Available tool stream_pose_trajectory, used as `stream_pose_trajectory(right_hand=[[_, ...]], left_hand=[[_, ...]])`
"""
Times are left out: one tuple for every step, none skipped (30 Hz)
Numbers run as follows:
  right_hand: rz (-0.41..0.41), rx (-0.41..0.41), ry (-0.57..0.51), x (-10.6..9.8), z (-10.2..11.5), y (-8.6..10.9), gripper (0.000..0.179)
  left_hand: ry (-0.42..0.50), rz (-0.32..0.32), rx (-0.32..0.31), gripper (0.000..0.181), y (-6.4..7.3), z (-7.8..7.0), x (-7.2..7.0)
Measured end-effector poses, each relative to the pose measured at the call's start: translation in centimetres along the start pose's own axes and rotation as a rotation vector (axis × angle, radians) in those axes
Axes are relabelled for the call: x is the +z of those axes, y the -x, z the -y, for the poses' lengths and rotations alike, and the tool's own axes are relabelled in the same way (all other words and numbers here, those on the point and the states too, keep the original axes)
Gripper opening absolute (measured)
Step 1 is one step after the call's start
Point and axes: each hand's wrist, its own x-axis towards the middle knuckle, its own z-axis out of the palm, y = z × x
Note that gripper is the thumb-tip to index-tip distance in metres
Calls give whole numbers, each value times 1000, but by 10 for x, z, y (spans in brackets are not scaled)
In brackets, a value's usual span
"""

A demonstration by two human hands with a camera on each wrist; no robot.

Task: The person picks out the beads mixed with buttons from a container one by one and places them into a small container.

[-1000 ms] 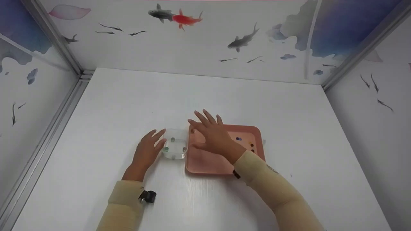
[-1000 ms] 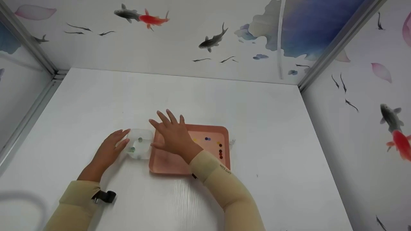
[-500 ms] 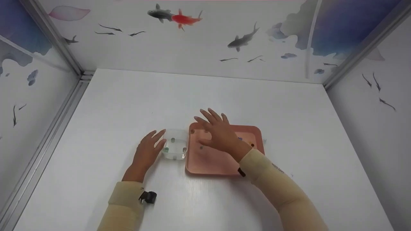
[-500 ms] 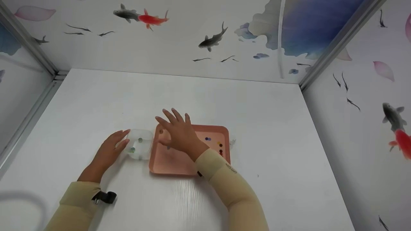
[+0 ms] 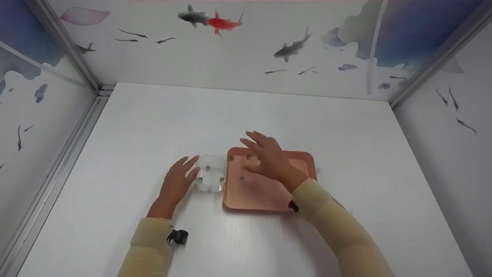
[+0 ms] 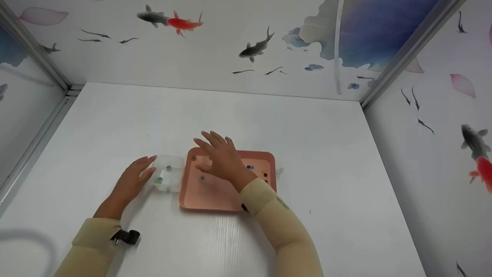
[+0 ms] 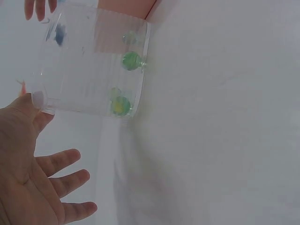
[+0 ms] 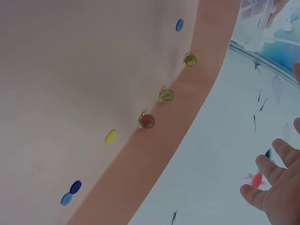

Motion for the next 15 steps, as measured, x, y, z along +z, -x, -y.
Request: stream_pose_trajectory(right_hand=[[-13,-2,-10,1,-1,0,69],[-24,-3,-20,2,-3,0,68],[-36,-4,-27,3,-4,1,68],[-47,-5,-37,3,-5,1,67],[-58,-5,-46,4,-7,1,67],[-67,-4,-57,4,-8,1,66],[-74,-4,-67,5,-9,1,65],[-81,-3,-78,5,-11,1,64],[-84,0,-87,5,-12,2,64],[-86,5,-98,5,-13,2,63],[-87,9,-109,5,-14,2,62],[-85,16,-116,5,-15,2,61],[-84,22,-120,5,-16,3,60],[-82,30,-121,5,-16,3,59],[-81,37,-123,5,-17,3,59]], left_hand=[[0,-1,0,49,0,0,0],[-1,-2,0,48,0,0,0],[-1,-4,0,48,0,0,0],[-2,-5,0,48,0,0,1],[-2,-6,0,48,0,0,1],[-2,-7,-1,48,0,0,1],[-3,-8,0,48,0,0,1],[-4,-8,-1,48,0,0,1],[-5,-8,-1,48,0,0,1],[-5,-8,-2,48,0,1,1],[-6,-7,-2,48,0,1,1],[-5,-6,-2,48,0,1,1],[-3,-5,-2,48,0,1,1],[-1,-4,-4,48,0,1,1],[1,-3,-4,48,0,1,1]])
